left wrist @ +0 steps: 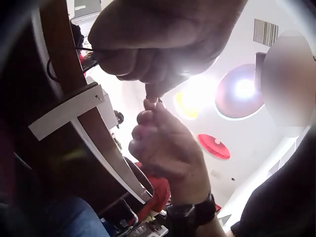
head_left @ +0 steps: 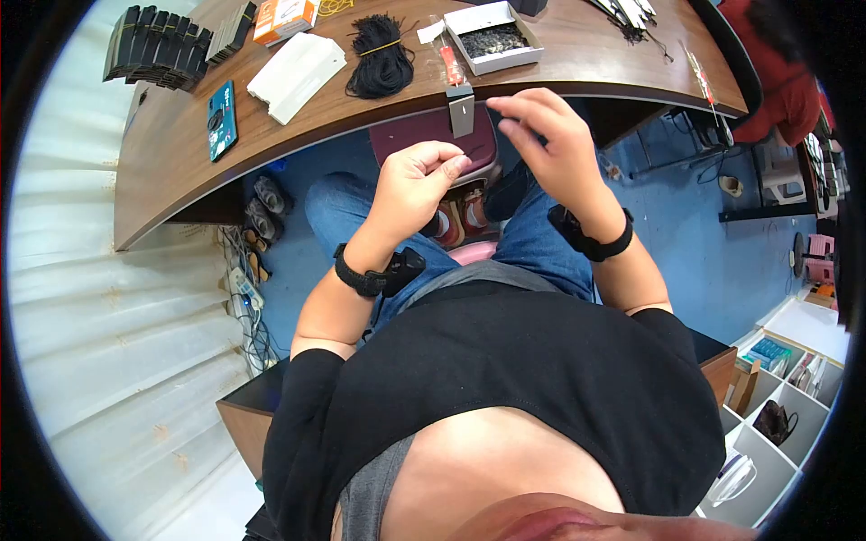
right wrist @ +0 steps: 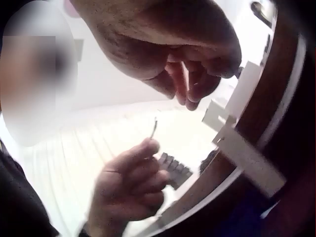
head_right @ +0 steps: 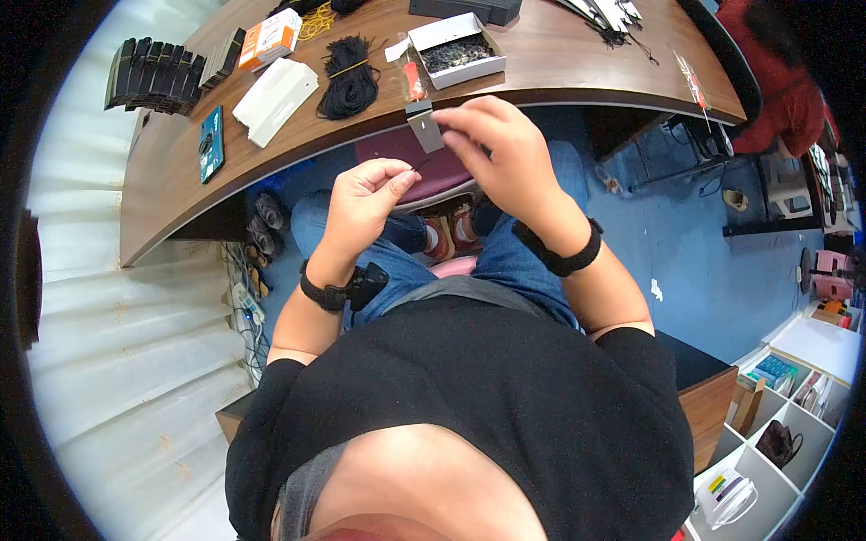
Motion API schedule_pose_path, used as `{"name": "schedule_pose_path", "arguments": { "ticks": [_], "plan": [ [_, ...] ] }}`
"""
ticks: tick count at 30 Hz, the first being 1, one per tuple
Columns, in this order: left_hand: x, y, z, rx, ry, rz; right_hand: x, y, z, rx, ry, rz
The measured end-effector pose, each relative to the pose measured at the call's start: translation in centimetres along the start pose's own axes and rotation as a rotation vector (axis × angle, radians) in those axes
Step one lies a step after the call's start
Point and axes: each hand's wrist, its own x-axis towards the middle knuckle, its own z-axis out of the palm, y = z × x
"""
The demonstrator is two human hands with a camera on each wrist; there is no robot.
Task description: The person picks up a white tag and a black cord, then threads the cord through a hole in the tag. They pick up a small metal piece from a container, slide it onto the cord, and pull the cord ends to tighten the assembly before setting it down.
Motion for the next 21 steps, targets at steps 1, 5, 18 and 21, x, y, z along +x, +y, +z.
{"name": "schedule_pose_path", "arguments": {
  "ticks": [1, 5, 18, 21],
  "plan": [
    [0.0, 0.0, -0.1, 0.017, -0.009, -0.005, 0.2, -0.1, -0.2, -0.04, -0.036, -0.116],
    [0.0, 0.1, 0.0, 0.054, -0.029, 0.012, 0.5, -0.6, -0.3, -0.11, -0.225, -0.223],
    [0.3, -0.2, -0.1, 0.546, 0.113, 0.144, -1.5, 0.8, 1.9, -0.297, 0.006, -0.29],
    [0.6, -1.4, -0.5, 0.606, 0.083, 0.148, -3.3, 1.1, 3.4, -0.349, 0.042, -0.284]
  ]
}}
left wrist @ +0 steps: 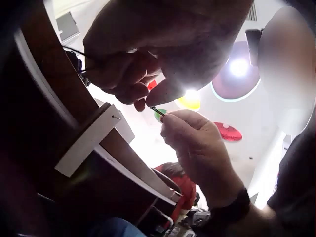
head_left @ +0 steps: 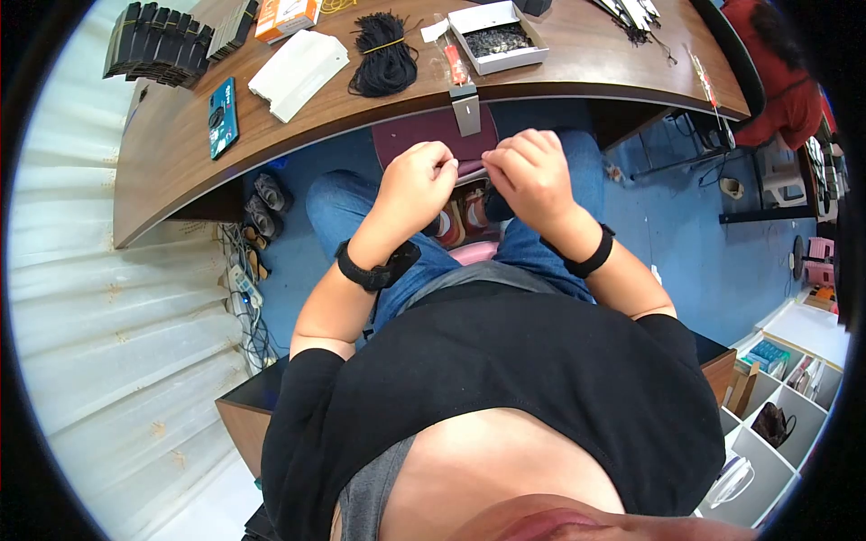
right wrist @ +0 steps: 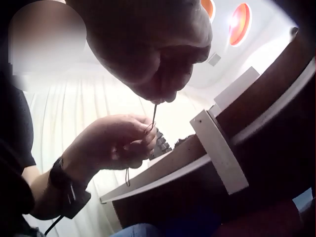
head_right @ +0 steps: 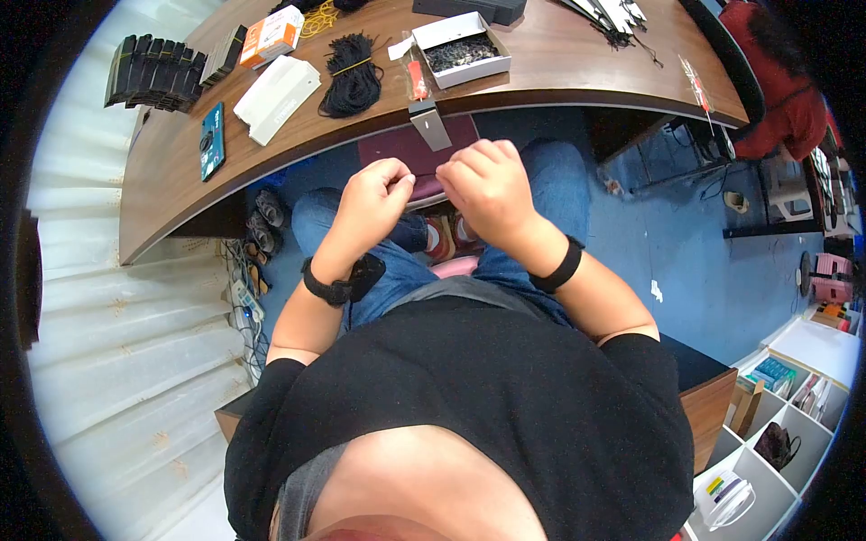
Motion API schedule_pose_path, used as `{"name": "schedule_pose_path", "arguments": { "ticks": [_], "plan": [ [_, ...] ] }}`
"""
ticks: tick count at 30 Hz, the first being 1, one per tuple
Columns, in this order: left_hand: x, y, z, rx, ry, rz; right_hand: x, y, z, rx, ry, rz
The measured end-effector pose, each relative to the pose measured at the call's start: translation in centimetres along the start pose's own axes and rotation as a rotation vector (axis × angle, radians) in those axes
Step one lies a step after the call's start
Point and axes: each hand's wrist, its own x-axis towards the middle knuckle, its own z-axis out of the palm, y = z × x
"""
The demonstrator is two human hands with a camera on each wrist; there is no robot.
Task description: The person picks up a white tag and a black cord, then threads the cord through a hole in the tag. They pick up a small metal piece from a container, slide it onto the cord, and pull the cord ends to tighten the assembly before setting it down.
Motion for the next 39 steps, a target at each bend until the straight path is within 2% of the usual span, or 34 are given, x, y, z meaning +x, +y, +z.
{"name": "schedule_pose_path", "arguments": {
  "ticks": [1, 4, 5, 8, 9, 13, 16, 17, 21, 26, 30, 33, 35, 36, 38, 39],
  "plan": [
    [0.1, -0.4, 0.1, -0.06, -0.027, -0.073, -0.8, 0.0, 0.4, -0.018, -0.013, 0.0],
    [0.3, -2.1, 0.4, -0.866, -0.195, -0.604, -2.8, -0.4, 1.4, -0.007, -0.055, -0.04],
    [0.2, -2.3, 0.8, -1.111, -0.223, -0.703, -3.2, -0.6, 1.7, 0.005, -0.073, -0.051],
    [-0.1, -3.0, 2.0, -1.398, -0.31, -0.824, -3.5, -1.1, 2.2, 0.046, -0.109, -0.066],
    [-0.3, -2.8, 2.3, -1.388, -0.297, -0.855, -3.3, -1.1, 2.3, 0.066, -0.11, -0.064],
    [-0.8, -2.3, 2.1, -1.036, -0.283, -0.654, -1.9, -0.1, 1.5, 0.1, -0.048, -0.001],
    [-0.8, -0.9, 2.1, -0.641, -0.197, -0.393, -1.9, 0.6, 1.8, 0.146, -0.053, 0.119],
    [-0.8, -1.4, 2.5, -0.616, -0.186, -0.328, -1.9, 0.7, 1.8, 0.188, -0.075, 0.167],
    [-0.8, -1.9, 2.6, -0.58, -0.22, -0.319, -2.0, 0.8, 1.8, 0.402, -0.118, 0.238],
    [-1.1, -1.0, 3.0, -0.679, -0.107, -0.292, -1.9, 0.5, 1.6, 0.328, -0.145, 0.227],
    [-1.4, -0.2, 3.6, -0.333, 0.11, -0.072, -1.6, 0.8, 1.6, 0.336, -0.185, 0.222],
    [-1.4, -0.1, 3.4, -0.194, 0.119, 0.055, -1.2, 0.4, 0.7, 0.635, -0.339, 0.559],
    [-1.1, 0.4, 2.6, -0.063, 0.075, 0.169, -1.3, 1.4, 0.9, 0.98, -0.466, 0.858],
    [-1.2, 0.3, 2.4, -0.147, 0.027, 0.085, -1.5, 2.0, 1.1, 1.154, -0.528, 1.007],
    [-1.4, 0.2, 2.1, -0.316, -0.069, -0.082, -2.0, 2.7, 1.5, 1.429, -0.552, 1.114],
    [-1.6, 0.2, 2.2, -0.424, -0.06, -0.118, -2.1, 2.8, 1.6, 1.546, -0.572, 1.174]
  ]
}}
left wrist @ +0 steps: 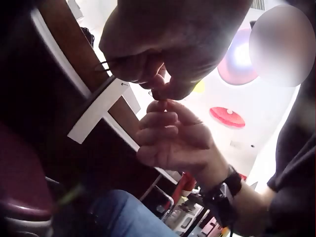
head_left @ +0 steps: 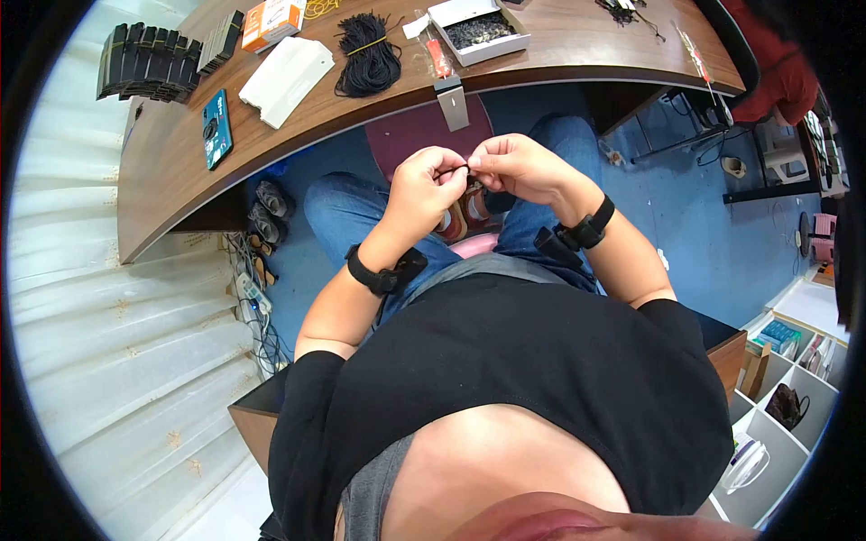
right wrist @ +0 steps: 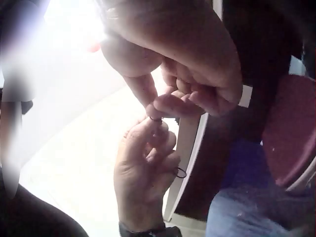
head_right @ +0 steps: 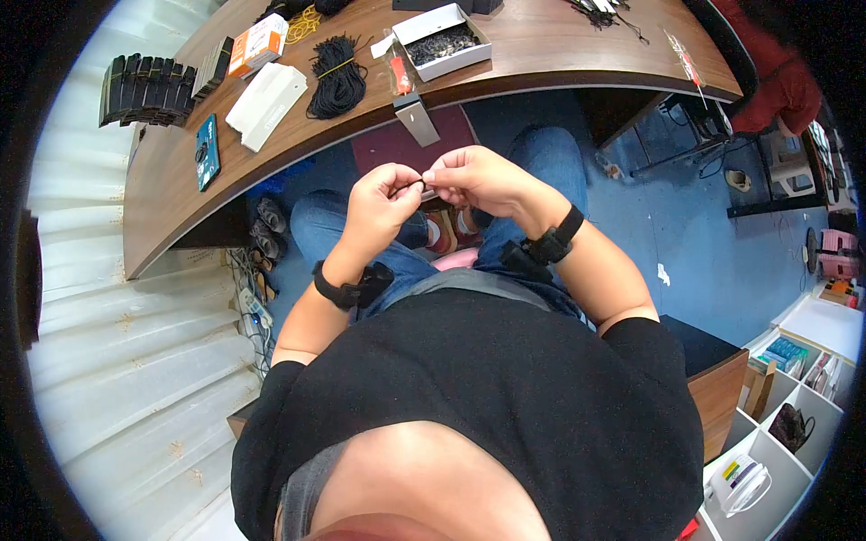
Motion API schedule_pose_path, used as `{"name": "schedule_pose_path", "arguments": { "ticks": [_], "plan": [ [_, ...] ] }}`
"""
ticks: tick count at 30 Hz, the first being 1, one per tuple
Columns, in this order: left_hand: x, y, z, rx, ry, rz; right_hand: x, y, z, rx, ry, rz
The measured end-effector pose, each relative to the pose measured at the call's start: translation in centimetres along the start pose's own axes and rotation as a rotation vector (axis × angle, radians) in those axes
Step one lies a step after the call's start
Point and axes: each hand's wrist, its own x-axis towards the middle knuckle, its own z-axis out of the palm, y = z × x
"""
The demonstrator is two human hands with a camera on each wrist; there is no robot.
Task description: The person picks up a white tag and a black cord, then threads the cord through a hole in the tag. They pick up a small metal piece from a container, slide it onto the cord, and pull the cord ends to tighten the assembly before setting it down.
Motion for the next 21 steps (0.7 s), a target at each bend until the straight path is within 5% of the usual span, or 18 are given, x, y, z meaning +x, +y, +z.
{"name": "schedule_pose_path", "arguments": {
  "ticks": [4, 11, 21],
  "plan": [
    [-0.4, -0.7, 0.7, -0.222, 0.062, -0.009, 0.1, 0.6, -0.2, 0.317, -0.158, 0.189],
    [-0.3, -0.2, 0.1, -0.522, -0.024, -0.155, 0.4, 1.7, 0.7, 0.618, -0.326, 0.237],
    [-0.3, -0.4, 0.4, -0.518, 0.008, -0.112, -0.2, 2.0, 1.9, 0.514, -0.177, 0.104]
  ]
}}
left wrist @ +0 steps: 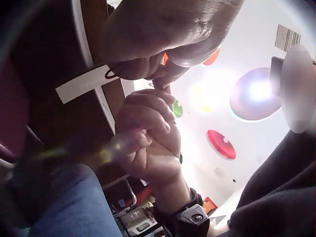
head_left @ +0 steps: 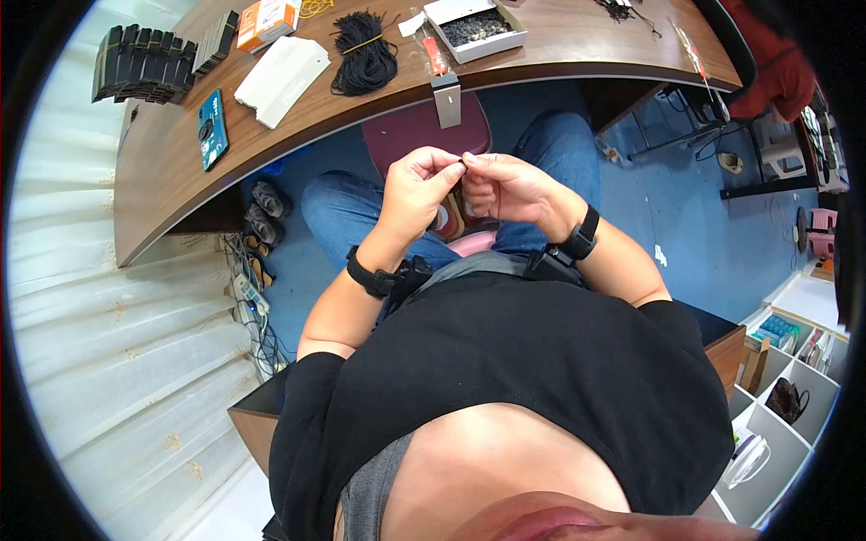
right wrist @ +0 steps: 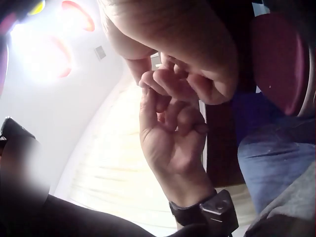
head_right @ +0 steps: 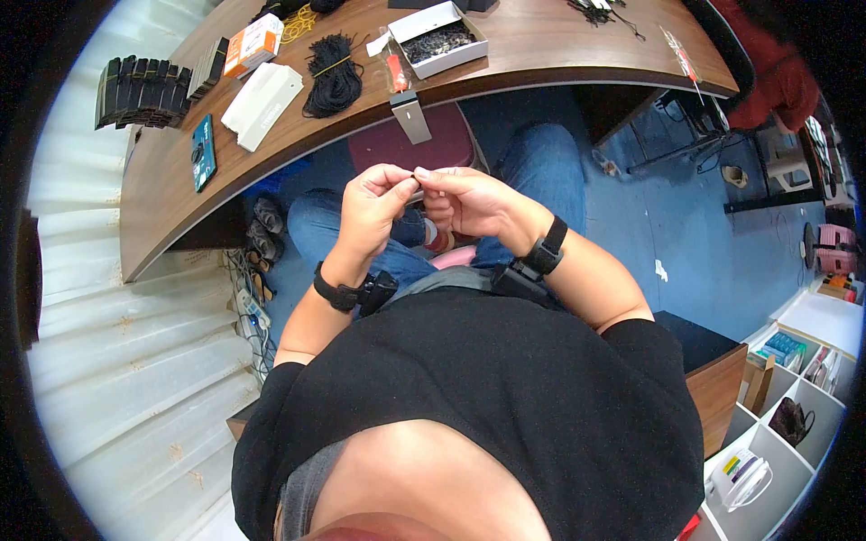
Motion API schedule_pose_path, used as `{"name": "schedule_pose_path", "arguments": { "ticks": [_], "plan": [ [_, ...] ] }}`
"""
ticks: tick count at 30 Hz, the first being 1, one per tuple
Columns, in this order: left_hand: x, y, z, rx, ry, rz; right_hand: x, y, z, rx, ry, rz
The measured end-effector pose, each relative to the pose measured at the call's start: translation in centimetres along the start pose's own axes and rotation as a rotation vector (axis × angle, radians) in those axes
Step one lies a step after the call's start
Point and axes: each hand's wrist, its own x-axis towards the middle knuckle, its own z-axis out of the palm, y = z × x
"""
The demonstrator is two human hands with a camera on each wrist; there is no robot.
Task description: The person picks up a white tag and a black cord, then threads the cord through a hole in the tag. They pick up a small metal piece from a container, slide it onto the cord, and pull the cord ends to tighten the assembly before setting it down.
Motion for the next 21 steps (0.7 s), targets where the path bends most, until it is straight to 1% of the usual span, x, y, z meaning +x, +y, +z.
{"name": "schedule_pose_path", "arguments": {
  "ticks": [2, 5, 8, 9, 12, 13, 16, 17, 20, 21],
  "plan": [
    [0.1, -0.1, -0.1, 0.024, 0.003, -0.013, -0.1, 0.3, 0.2, 0.02, 0.068, -0.01],
    [0.0, -0.3, -0.3, -0.12, -0.023, -0.094, -0.1, 0.4, 0.6, -0.508, 0.322, -0.273],
    [0.4, -0.4, -0.5, -0.336, -0.087, -0.233, 0.4, 0.6, 0.6, -0.241, 0.291, -0.346],
    [0.5, -0.4, -0.5, -0.357, -0.076, -0.239, 0.2, 0.2, 0.8, -0.246, 0.274, -0.423],
    [0.6, 0.1, -0.3, -0.424, -0.037, -0.254, -0.2, 0.8, 1.6, -0.731, 0.446, -0.738],
    [0.6, 0.1, -0.3, -0.413, -0.032, -0.247, -0.8, 0.9, 2.1, -0.97, 0.53, -0.788],
    [0.6, 0.1, -0.4, -0.374, -0.014, -0.226, -1.1, 0.4, 3.0, -1.517, 0.539, -1.104],
    [0.6, 0.0, -0.3, -0.354, -0.006, -0.219, -1.0, 0.5, 3.2, -1.516, 0.558, -1.111],
    [0.5, 0.2, -0.1, -0.279, 0.023, -0.204, -1.0, 0.4, 3.2, -1.664, 0.602, -1.158],
    [0.4, 0.3, 0.0, -0.251, 0.036, -0.202, -1.1, 0.2, 3.2, -1.713, 0.593, -1.142]
  ]
}}
